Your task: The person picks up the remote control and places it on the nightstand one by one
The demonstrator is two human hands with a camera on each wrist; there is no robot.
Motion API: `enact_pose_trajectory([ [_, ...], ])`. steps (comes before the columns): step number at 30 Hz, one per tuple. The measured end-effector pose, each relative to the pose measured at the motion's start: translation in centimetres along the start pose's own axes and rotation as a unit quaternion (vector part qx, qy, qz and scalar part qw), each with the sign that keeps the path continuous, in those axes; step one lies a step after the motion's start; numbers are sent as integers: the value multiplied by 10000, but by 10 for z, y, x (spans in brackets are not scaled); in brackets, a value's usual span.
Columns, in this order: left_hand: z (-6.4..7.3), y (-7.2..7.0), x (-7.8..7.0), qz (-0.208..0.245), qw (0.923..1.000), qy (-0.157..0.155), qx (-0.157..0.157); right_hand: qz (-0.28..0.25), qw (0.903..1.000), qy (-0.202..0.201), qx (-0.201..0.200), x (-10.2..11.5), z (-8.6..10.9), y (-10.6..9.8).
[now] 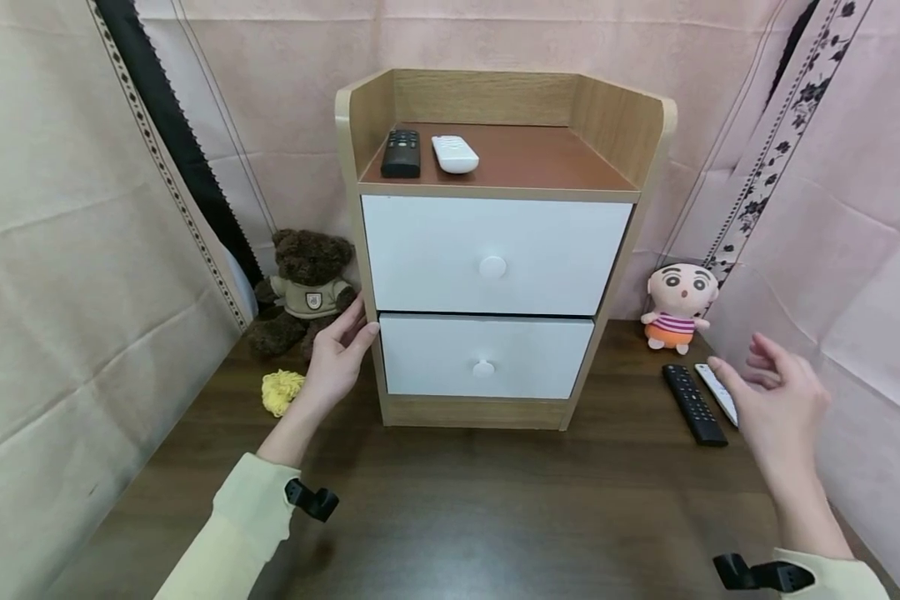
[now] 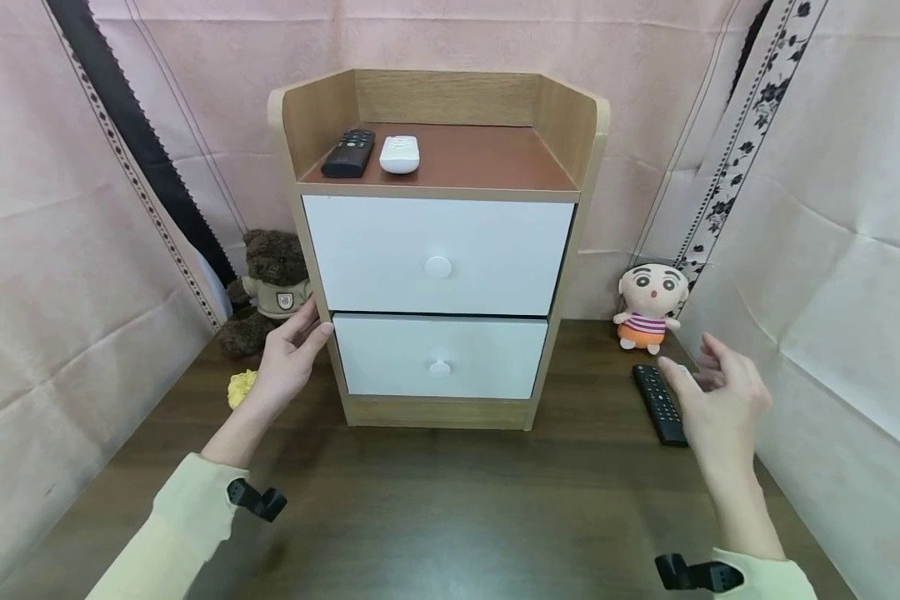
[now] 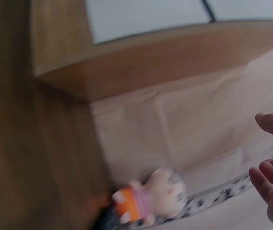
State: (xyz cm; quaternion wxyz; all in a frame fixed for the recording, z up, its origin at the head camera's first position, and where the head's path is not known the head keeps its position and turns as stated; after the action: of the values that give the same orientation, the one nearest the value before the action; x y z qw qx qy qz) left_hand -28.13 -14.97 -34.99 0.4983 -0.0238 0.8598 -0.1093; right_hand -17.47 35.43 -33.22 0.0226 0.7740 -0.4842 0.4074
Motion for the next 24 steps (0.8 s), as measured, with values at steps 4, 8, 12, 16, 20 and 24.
enact_pose_trajectory([
  [4, 0, 0, -1, 25, 10000, -64, -22, 241, 9990, 243, 297, -33, 13, 5],
  [8, 0, 0, -2, 74, 9999, -57, -35, 479, 9969, 406, 477, -61, 23, 10],
  [12, -1, 1, -1, 86, 10000, -7, -45, 537, 9949, 628, 574, -84, 32, 11],
  [16, -1, 1, 0, 51, 10000, -16, -29, 625, 9890, 954, 938, -101, 40, 10],
  [20, 0, 0, -1, 29, 10000, 8, -16, 897, 9802, 1040, 1429, -115, 46, 8],
  [24, 0, 0, -2, 29, 10000, 20, -32, 1095, 9711, 1085, 1822, -126, 50, 10],
])
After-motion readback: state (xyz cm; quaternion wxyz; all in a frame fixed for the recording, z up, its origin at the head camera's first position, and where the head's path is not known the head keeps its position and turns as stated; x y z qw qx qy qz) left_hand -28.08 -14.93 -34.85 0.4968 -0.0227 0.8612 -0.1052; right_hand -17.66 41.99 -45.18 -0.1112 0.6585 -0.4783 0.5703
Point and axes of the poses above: each hand's wrist, its own z-axis away from the middle knuckle, its own y-axis out of the palm, x = y × z, the point moved 1 cm from there along -z, towards the middle knuckle, and after that the axes turned 2 degrees about x, right-handed, at the moved point
